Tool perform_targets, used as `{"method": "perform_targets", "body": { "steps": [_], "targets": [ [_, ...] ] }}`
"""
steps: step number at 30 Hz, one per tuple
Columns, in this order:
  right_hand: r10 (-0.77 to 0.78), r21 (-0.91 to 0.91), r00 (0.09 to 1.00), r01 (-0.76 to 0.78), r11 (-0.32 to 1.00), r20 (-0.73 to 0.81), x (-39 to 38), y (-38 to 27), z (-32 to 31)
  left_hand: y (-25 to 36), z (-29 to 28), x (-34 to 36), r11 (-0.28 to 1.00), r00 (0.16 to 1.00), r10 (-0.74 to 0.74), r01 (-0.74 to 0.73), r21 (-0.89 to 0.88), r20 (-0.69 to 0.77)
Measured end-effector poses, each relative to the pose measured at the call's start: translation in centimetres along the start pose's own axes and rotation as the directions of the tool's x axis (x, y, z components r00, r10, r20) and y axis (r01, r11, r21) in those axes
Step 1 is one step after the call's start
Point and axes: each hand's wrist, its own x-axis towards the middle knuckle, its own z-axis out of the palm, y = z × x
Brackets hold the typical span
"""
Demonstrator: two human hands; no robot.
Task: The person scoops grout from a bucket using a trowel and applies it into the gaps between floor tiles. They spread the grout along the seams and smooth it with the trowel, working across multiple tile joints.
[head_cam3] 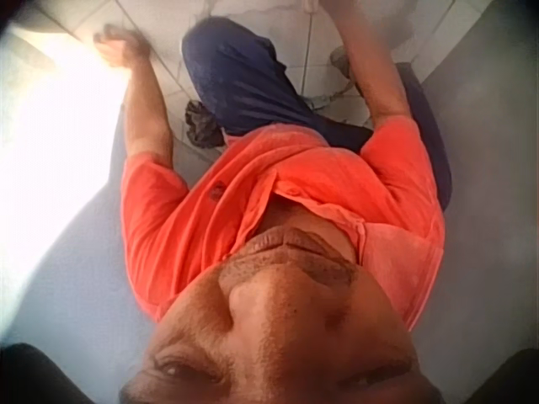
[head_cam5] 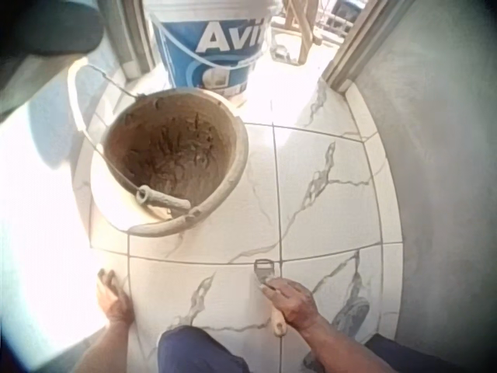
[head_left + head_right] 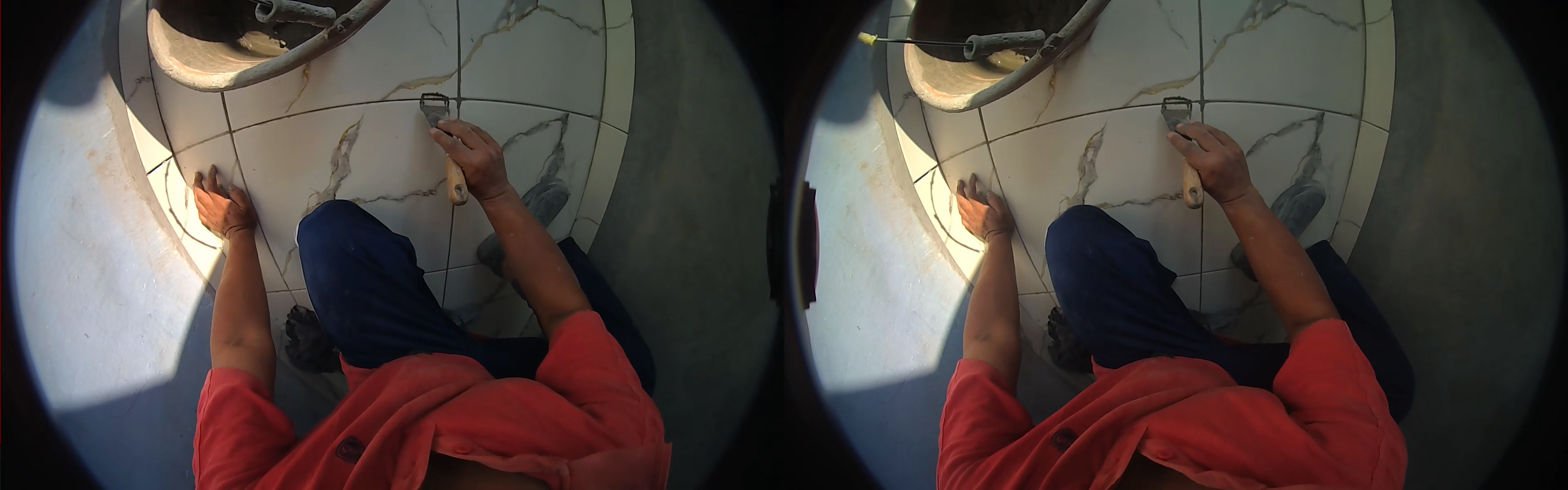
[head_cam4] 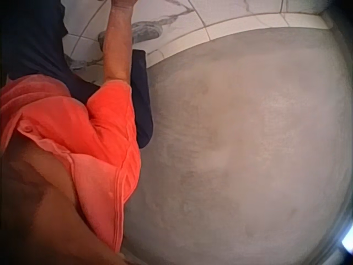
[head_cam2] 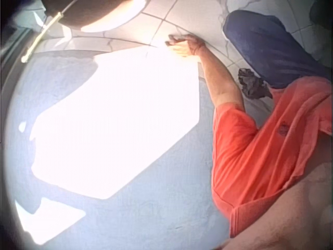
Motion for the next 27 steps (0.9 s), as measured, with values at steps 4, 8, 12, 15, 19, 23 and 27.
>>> {"method": "perform_targets", "body": {
  "steps": [4,8,12,15,19,23,27],
  "targets": [
    [-0.048,-0.002,0.996,0.048,0.999,-0.073,1.9,-1.0,0.0,0.5,0.2,0.0,0.999,0.999,0.014,-0.013,0.034,-0.051],
    [-0.076,-0.073,0.996,0.073,0.995,-0.041,3.1,-0.9,2.5,0.8,0.5,0.1,1.0,0.999,0.012,-0.013,-0.009,-0.037],
    [-0.08,-0.127,0.996,0.076,0.989,-0.024,2.0,-1.1,3.5,1.0,0.4,0.1,0.999,0.998,0.025,-0.026,-0.019,-0.051],
    [-0.059,-0.086,0.997,0.063,0.994,0.041,1.0,-1.9,3.2,0.3,0.1,-0.2,1.0,0.999,0.025,-0.026,-0.014,-0.047],
    [-0.059,-0.008,0.998,0.059,0.998,0.022,1.5,-3.0,2.2,0.0,0.1,-0.3,1.0,0.999,0.025,-0.025,-0.008,-0.03],
    [-0.087,-0.029,0.995,0.086,0.996,-0.041,4.1,-3.1,3.2,0.6,0.2,0.0,0.999,0.998,0.043,-0.044,-0.025,-0.043],
    [-0.115,-0.084,0.993,0.113,0.99,-0.021,4.5,-3.3,5.2,0.8,0.4,0.0,0.999,0.998,0.041,-0.042,-0.028,-0.044]
  ]
}}
